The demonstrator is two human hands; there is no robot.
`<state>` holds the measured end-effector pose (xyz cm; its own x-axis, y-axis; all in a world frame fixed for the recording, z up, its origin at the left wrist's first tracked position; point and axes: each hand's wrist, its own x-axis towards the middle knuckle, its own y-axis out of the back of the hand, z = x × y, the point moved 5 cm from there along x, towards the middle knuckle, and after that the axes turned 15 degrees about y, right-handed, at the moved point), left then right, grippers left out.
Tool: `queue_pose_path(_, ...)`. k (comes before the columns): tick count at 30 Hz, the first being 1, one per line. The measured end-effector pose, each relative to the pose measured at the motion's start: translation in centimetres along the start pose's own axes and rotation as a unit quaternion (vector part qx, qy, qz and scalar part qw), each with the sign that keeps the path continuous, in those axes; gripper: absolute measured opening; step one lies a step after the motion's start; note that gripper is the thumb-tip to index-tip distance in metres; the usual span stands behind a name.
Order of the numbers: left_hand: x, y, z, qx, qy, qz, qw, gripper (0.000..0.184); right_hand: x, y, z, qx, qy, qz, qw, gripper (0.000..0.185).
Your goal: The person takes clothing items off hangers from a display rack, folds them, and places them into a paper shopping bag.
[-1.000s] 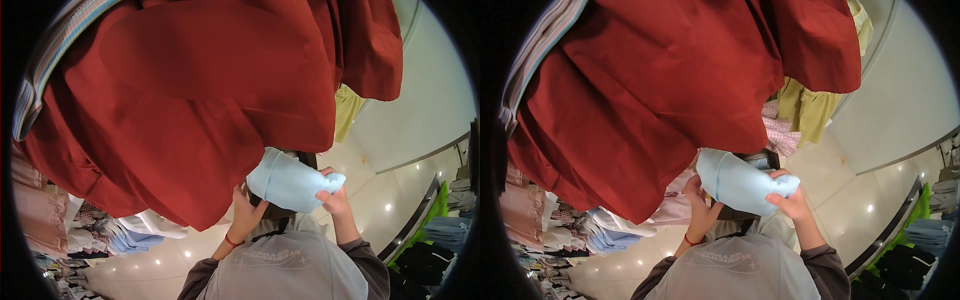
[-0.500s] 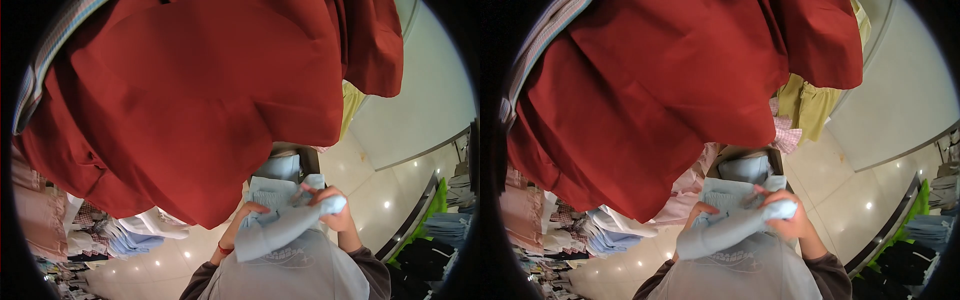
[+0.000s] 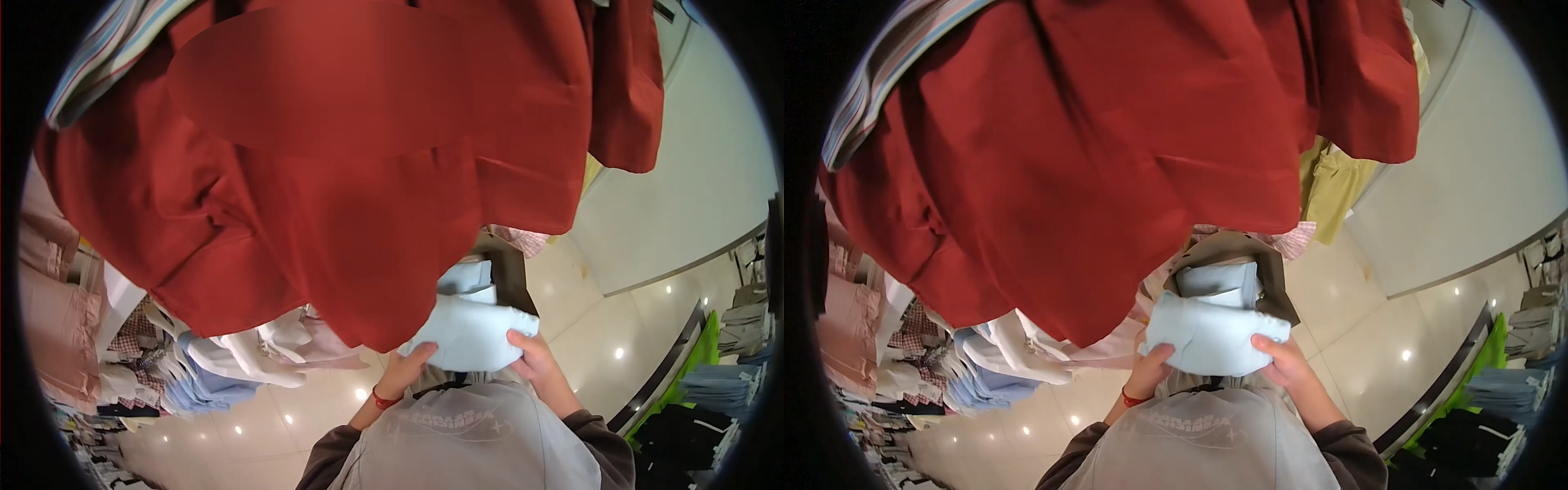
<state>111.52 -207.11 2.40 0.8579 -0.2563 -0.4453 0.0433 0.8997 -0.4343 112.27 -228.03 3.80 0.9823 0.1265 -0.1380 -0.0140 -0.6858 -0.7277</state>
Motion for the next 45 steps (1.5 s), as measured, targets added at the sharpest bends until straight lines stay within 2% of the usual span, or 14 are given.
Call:
queue_pose_path(4,-0.1,-1.2,2.1,0.221,-0.132,0.098,0.961,0.049,2.1,1.2,-3.8,-0.300,0.076,-0.003,0.951,0.034)
queue_pose_path(8,-1.3,-0.9,3.8,0.460,-0.250,0.200,0.828,0.055,5.2,0.0,-5.7,-0.638,0.248,-0.103,0.722,0.029)
queue_pose_path(11,-0.8,-0.3,3.6,0.526,-0.243,0.217,0.786,0.058,7.9,0.8,-2.5,-0.693,0.238,-0.150,0.663,0.030)
queue_pose_path(14,0.4,0.5,1.5,0.549,-0.176,0.231,0.784,0.058,10.8,1.9,0.8,-0.601,0.126,-0.150,0.775,0.037)
queue_pose_path(18,1.4,1.6,0.1,0.526,-0.197,0.274,0.781,0.044,13.7,4.0,3.9,-0.581,-0.050,-0.113,0.805,0.047)
queue_pose_path(21,1.9,1.9,-0.5,0.482,-0.194,0.272,0.810,0.032,15.6,9.0,6.3,-0.663,-0.097,-0.094,0.736,0.052)
queue_pose_path(23,2.1,1.4,-0.5,0.490,-0.158,0.242,0.823,0.035,16.8,13.0,8.1,-0.721,0.028,-0.150,0.676,0.054)
queue_pose_path(25,1.8,0.7,-0.3,0.518,-0.197,0.261,0.790,0.033,17.2,13.0,8.4,-0.701,0.072,-0.150,0.694,0.056)
queue_pose_path(29,1.6,0.8,-0.4,0.531,-0.191,0.272,0.780,0.032,15.6,9.4,6.3,-0.480,-0.026,-0.049,0.876,0.062)
queue_pose_path(31,1.8,1.1,-0.3,0.506,-0.194,0.280,0.793,0.030,16.0,9.2,5.8,-0.582,-0.039,-0.087,0.807,0.060)
queue_pose_path(34,1.7,0.8,0.2,0.533,-0.199,0.267,0.778,0.037,17.0,11.4,7.4,-0.781,-0.049,-0.166,0.600,0.057)
queue_pose_path(37,1.8,0.2,0.1,0.545,-0.210,0.245,0.774,0.043,16.5,11.6,7.6,-0.777,-0.020,-0.133,0.615,0.057)
queue_pose_path(41,1.9,-0.2,-0.1,0.523,-0.253,0.238,0.778,0.044,15.1,9.0,6.1,-0.617,-0.021,-0.094,0.781,0.064)
queue_pose_path(45,1.8,-0.6,0.7,0.523,-0.278,0.235,0.770,0.043,14.2,7.0,5.7,-0.621,0.053,-0.197,0.757,0.054)
